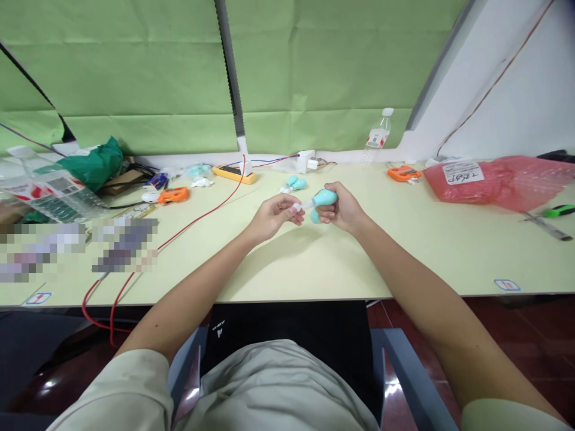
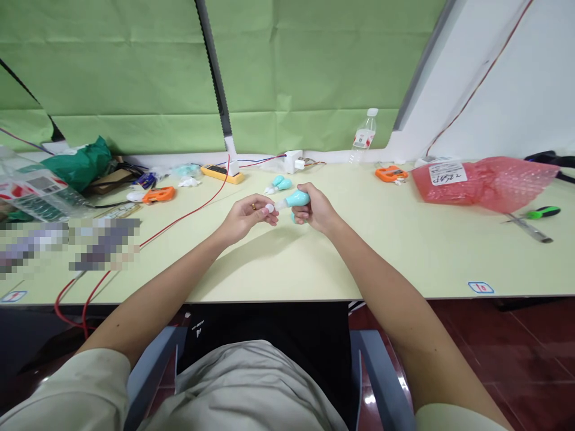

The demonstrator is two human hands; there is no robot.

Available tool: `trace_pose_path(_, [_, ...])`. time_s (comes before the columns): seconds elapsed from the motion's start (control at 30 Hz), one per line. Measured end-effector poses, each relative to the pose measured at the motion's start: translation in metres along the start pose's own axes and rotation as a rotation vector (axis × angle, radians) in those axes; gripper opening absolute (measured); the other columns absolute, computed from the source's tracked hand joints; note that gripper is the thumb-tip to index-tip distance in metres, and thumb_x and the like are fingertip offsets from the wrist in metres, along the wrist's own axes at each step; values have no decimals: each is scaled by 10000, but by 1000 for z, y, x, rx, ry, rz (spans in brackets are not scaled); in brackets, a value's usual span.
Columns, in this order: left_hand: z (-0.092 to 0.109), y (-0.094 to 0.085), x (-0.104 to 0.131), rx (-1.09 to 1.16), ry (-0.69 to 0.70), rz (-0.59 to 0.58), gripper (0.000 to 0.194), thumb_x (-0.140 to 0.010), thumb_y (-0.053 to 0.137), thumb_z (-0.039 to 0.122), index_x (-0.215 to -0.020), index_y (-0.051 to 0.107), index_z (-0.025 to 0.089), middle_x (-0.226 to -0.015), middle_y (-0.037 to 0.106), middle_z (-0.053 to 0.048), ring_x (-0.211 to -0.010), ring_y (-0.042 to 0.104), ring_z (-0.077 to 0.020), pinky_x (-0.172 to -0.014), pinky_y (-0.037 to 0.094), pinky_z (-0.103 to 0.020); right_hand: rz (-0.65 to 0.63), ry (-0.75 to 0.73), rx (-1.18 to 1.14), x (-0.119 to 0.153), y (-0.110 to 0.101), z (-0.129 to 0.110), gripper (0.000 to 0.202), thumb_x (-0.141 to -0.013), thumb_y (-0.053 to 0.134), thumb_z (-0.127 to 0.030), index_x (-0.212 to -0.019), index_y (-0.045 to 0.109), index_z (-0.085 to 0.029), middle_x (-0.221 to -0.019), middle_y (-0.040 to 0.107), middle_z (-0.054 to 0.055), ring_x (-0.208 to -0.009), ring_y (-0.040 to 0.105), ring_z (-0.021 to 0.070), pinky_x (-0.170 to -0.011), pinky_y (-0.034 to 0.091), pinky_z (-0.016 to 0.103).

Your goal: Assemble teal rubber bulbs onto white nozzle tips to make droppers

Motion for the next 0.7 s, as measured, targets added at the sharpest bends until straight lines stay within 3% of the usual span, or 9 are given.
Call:
trace_pose_path(0.13, [-1,-6,-2,-36,30,109,409,-915,683,512,-1159,616,191,-968,756,-93,-843,750,-193,-888,618,-439,34,10,-7,1,-3,-1,306,-842,535,-452,-657,402,-248,-474,359,-43,-429,344,135,-446,405,285])
trace_pose_path(0.37, [1,-34,-1,-218,183,454,347,-993,555,518,-1133,576,201,-1055,756,-99,-889,753,-183,-863,608,-380,-16,-8,-38,0,3,1,202,-870,539,-399,-827,552,-202,-676,640,44,-566,580,182,-455,456,281])
trace_pose_path(0.57, [6,-23,8,-338,237,454,331,-1031,468,521,-1133,549,217,-1081,758,-95,-926,749,-186,-871,597,-378,35,-19,-38,-3,8,9,221,-930,568,-373,-1054,597,-192,-888,746,94,-669,661,167,-446,469,222])
trace_pose_path(0.7, [14,-13,15,-428,295,434,315,-1038,465,510,-1128,555,222,-1104,756,-85,-923,745,-181,-843,583,-353,83,-124,-75,-3,7,8,196,-923,644,-300,-1108,625,-238,-925,735,54,-746,690,134,-605,581,226])
Point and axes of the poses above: each hand's wrist, its own x-axis away from the middle knuckle, its own y-axis out of the palm, z = x × y, the point moved 5 cm from there along -x, towards the middle knuckle
